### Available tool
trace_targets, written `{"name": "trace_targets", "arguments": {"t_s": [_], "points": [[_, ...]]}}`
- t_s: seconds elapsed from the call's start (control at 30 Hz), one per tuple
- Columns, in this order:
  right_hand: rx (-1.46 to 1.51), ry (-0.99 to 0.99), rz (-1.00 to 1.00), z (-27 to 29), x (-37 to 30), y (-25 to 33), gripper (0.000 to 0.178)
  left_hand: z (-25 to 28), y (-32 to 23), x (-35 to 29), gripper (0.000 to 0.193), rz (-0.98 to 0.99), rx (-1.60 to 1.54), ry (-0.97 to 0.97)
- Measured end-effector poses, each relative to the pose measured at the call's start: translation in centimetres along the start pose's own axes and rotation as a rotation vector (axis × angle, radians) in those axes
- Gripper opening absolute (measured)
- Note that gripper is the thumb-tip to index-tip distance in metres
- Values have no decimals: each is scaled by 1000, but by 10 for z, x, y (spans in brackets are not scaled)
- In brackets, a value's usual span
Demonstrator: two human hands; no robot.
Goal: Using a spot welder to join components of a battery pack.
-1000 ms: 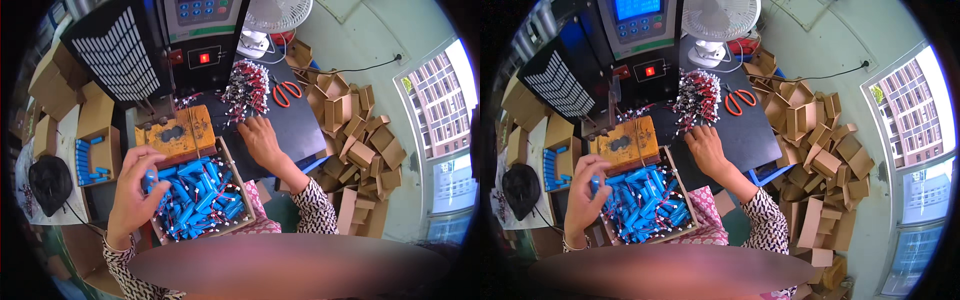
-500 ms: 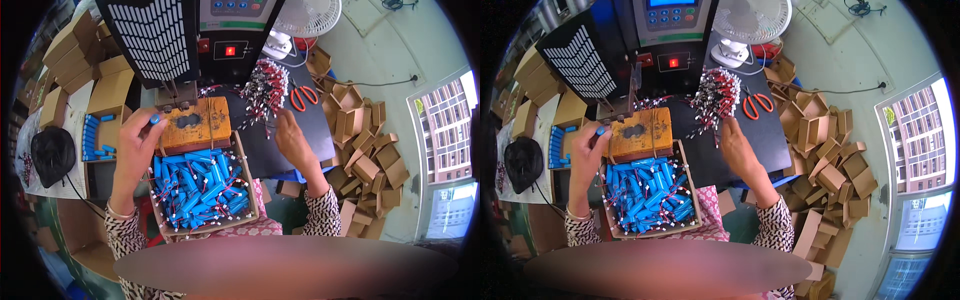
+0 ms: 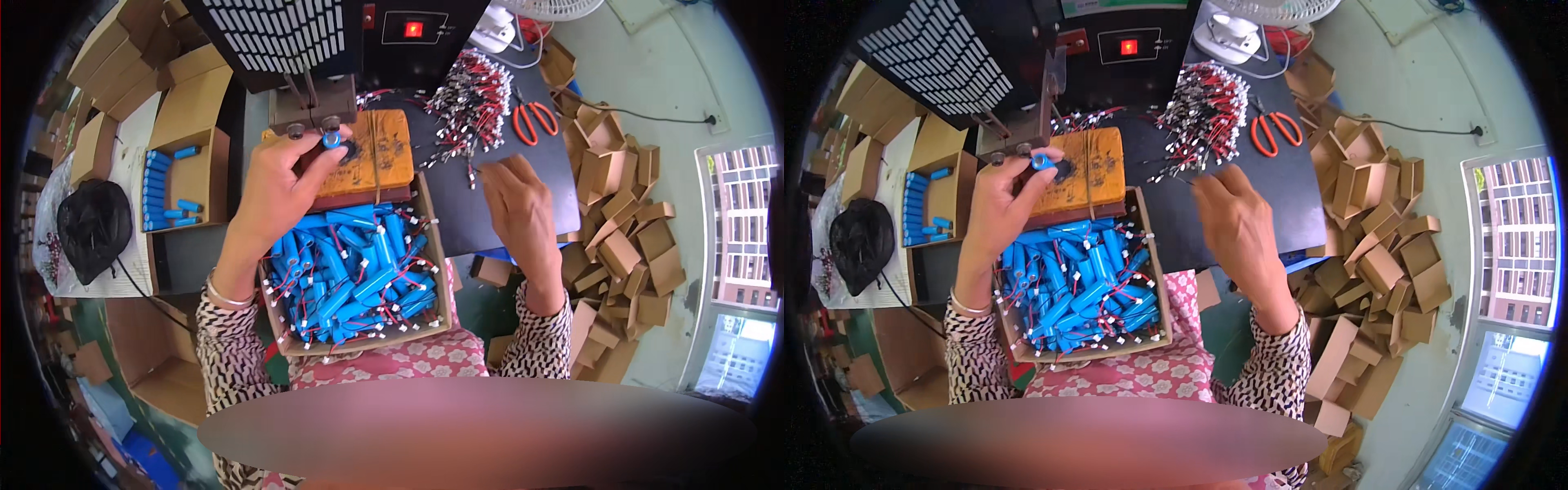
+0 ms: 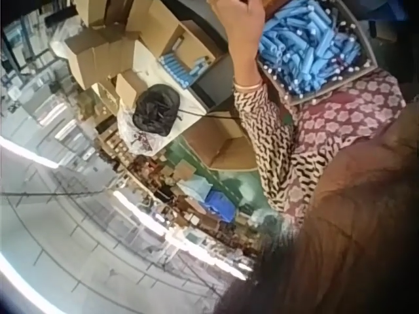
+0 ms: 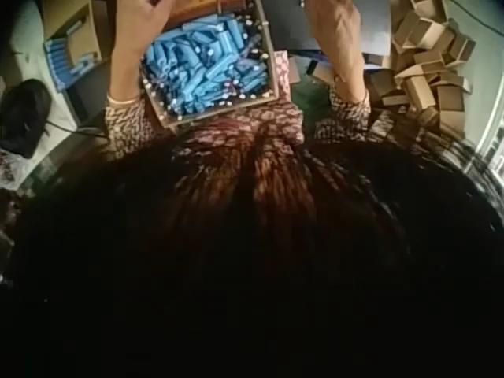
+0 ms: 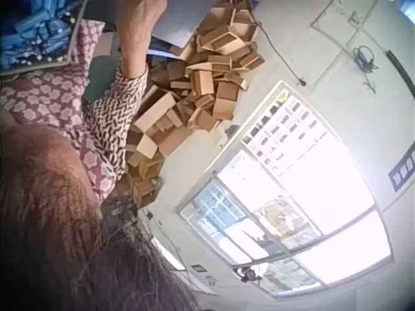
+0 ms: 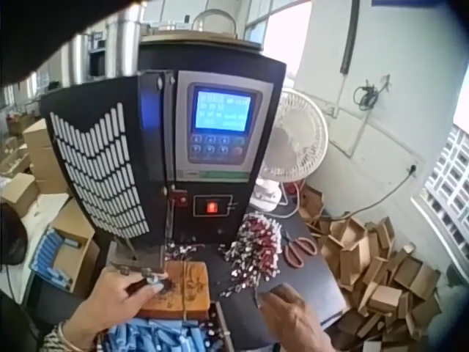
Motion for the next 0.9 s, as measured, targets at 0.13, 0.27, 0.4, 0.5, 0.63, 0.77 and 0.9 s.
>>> {"name": "trace_targets", "arguments": {"t_s": [0.13, 0.27, 0.4, 0.5, 0.63, 0.77, 0.9], "points": [[533, 113, 91, -23, 32, 43, 11, -5, 4, 2, 20, -144, 136, -121], [746, 247, -24, -37, 51, 59, 16, -8, 5, 2, 22, -216, 194, -143], [900, 224, -44, -58, 64, 63, 18, -11, 8, 0, 21, -214, 151, -159], [901, 171, 12, -63, 70, 64, 18, -11, 11, -2, 19, -191, 180, -163], [914, 191, -76, -71, 71, 72, 21, -6, 9, -4, 19, -234, 198, -188], [899, 181, -43, -74, 75, 74, 19, -4, 8, -4, 20, -221, 145, -190], [943, 171, -25, -74, 76, 76, 18, -3, 7, -4, 19, -212, 175, -187]]}}
Point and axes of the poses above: each hand's wrist, its own x-axis towards the middle knuckle, its own z-axis out of the back of the hand, y = z × x, the point moved 2 cm from there along x, towards the middle knuckle
